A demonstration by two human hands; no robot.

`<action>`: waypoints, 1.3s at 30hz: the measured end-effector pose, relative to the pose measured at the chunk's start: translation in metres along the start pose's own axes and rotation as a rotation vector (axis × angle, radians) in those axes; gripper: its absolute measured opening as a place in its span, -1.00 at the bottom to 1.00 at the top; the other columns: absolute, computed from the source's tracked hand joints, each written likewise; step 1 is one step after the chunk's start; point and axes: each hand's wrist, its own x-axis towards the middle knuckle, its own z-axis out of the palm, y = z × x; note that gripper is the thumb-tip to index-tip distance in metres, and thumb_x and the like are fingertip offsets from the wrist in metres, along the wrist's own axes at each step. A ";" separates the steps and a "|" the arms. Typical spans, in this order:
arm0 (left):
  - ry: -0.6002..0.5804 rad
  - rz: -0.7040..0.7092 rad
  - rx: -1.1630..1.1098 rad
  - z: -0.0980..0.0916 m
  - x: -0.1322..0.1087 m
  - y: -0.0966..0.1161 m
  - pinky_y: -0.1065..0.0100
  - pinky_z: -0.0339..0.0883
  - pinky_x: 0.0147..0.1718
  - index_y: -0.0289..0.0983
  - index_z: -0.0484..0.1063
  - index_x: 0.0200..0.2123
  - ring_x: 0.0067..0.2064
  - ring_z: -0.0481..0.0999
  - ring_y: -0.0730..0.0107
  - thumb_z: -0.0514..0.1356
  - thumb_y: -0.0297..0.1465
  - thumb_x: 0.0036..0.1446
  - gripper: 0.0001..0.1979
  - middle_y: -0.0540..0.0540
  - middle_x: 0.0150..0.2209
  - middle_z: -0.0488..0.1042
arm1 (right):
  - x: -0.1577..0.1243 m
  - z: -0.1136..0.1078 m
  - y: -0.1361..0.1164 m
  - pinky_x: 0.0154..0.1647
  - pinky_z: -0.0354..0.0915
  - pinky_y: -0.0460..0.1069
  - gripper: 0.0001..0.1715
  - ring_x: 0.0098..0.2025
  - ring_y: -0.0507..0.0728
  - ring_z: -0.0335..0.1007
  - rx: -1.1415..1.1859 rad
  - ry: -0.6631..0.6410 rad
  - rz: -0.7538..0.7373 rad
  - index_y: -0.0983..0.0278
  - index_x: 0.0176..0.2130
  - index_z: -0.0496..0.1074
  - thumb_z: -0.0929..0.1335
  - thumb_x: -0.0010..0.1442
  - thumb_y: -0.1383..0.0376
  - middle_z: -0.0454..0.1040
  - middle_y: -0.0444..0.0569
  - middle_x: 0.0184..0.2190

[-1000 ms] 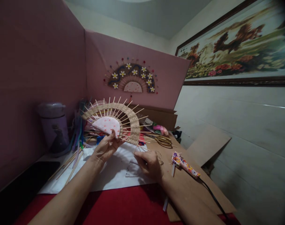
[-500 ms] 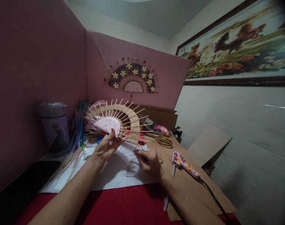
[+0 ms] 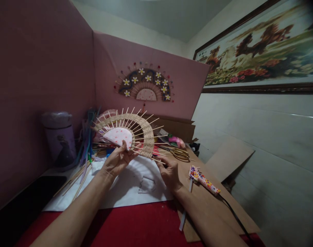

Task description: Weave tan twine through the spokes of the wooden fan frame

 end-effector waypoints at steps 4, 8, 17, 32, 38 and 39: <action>-0.008 0.014 -0.007 0.001 -0.001 -0.001 0.15 0.41 -0.31 -0.34 0.36 -0.52 -0.41 0.52 0.31 0.05 -0.49 0.11 -0.80 -0.16 -0.46 0.50 | 0.001 -0.001 0.004 -0.53 0.17 -0.12 -0.79 -0.56 -0.01 0.25 -0.071 0.078 0.037 0.32 -0.45 0.44 0.29 0.09 0.24 0.39 -0.12 -0.61; -0.010 0.008 -0.028 0.003 -0.002 0.000 0.12 0.40 -0.28 -0.32 0.36 -0.54 -0.26 0.51 0.21 0.04 -0.50 0.12 -0.79 -0.19 -0.38 0.51 | 0.001 -0.003 0.005 -0.51 0.13 -0.13 -0.79 -0.57 -0.03 0.19 -0.157 0.143 -0.023 0.32 -0.49 0.40 0.31 0.08 0.23 0.35 -0.14 -0.62; 0.025 0.015 -0.023 0.006 -0.003 0.003 0.18 0.40 -0.27 -0.33 0.36 -0.55 -0.23 0.50 0.23 0.06 -0.48 0.11 -0.79 -0.17 -0.36 0.50 | 0.000 -0.009 0.006 -0.52 0.15 -0.12 -0.88 -0.58 -0.03 0.24 -0.281 0.231 -0.196 0.29 -0.46 0.38 0.33 0.07 0.28 0.38 -0.12 -0.61; 0.035 0.021 0.028 0.002 -0.001 0.002 0.17 0.40 -0.32 -0.34 0.33 -0.56 -0.42 0.52 0.30 0.08 -0.49 0.09 -0.81 -0.15 -0.48 0.50 | 0.010 -0.025 -0.001 -0.40 0.20 -0.08 -0.93 -0.45 0.02 0.31 -0.367 0.216 -0.408 0.26 -0.35 0.35 0.29 0.08 0.40 0.39 -0.08 -0.52; 0.017 -0.027 0.035 0.002 -0.001 0.002 0.15 0.38 -0.26 -0.33 0.36 -0.52 -0.24 0.51 0.14 0.11 -0.46 0.07 -0.85 -0.24 -0.38 0.52 | 0.017 -0.027 0.004 -0.41 0.21 -0.09 -0.93 -0.46 0.02 0.28 -0.256 0.183 -0.256 0.27 -0.41 0.36 0.29 0.10 0.34 0.37 -0.10 -0.52; 0.012 -0.026 0.034 0.001 -0.001 0.002 0.15 0.38 -0.26 -0.33 0.36 -0.52 -0.23 0.51 0.14 0.12 -0.46 0.07 -0.86 -0.23 -0.38 0.52 | 0.017 -0.025 0.005 -0.41 0.20 -0.09 -0.92 -0.47 0.01 0.27 -0.231 0.184 -0.218 0.27 -0.42 0.36 0.29 0.09 0.32 0.37 -0.11 -0.53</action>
